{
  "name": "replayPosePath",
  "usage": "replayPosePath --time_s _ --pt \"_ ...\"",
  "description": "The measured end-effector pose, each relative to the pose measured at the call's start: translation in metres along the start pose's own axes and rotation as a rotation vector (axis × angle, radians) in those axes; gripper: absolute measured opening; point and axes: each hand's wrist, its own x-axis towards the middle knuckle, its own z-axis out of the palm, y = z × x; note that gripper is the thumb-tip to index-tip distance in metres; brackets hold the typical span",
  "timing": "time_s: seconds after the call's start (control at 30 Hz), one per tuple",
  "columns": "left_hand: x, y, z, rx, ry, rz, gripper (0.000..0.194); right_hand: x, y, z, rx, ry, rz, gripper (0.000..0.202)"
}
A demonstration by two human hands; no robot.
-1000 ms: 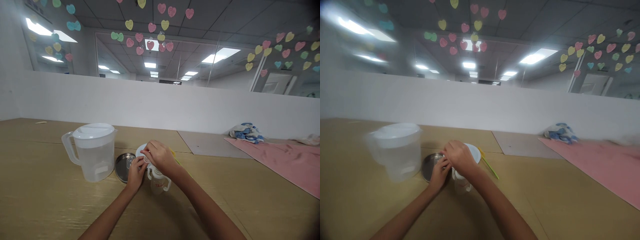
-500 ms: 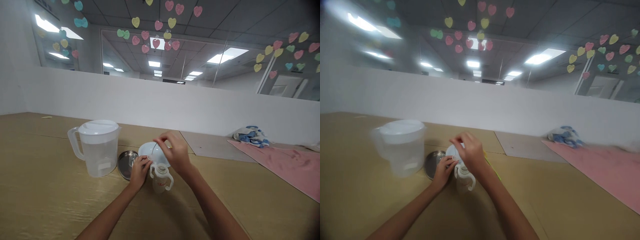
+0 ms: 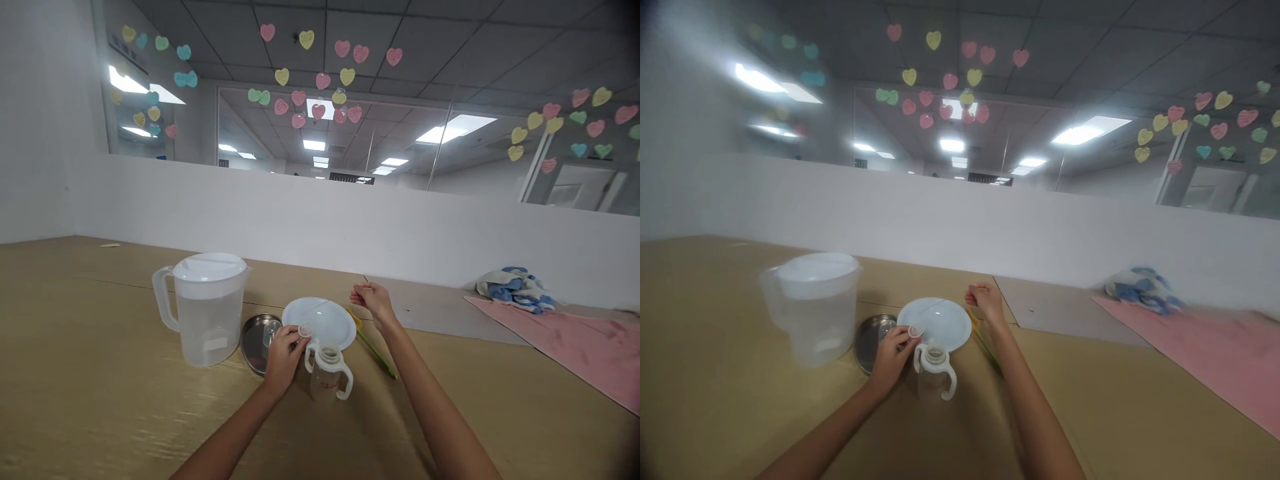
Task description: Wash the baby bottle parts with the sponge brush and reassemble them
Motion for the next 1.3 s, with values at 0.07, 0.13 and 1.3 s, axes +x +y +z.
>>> replayPosePath --time_s 0.07,0.13,1.3 --pt "0.000 -0.001 0.000 0.001 0.006 0.005 0.019 0.002 0.010 -0.003 -0.055 0.007 0.034 0.022" --pt "0.000 -0.001 0.000 0.006 0.013 0.011 0.018 0.001 0.018 -0.005 -0.143 -0.009 0.060 0.019" --pt "-0.003 0.007 -0.004 -0.041 0.020 0.002 0.032 -0.030 0.003 0.035 -0.608 -0.696 -0.227 0.019"
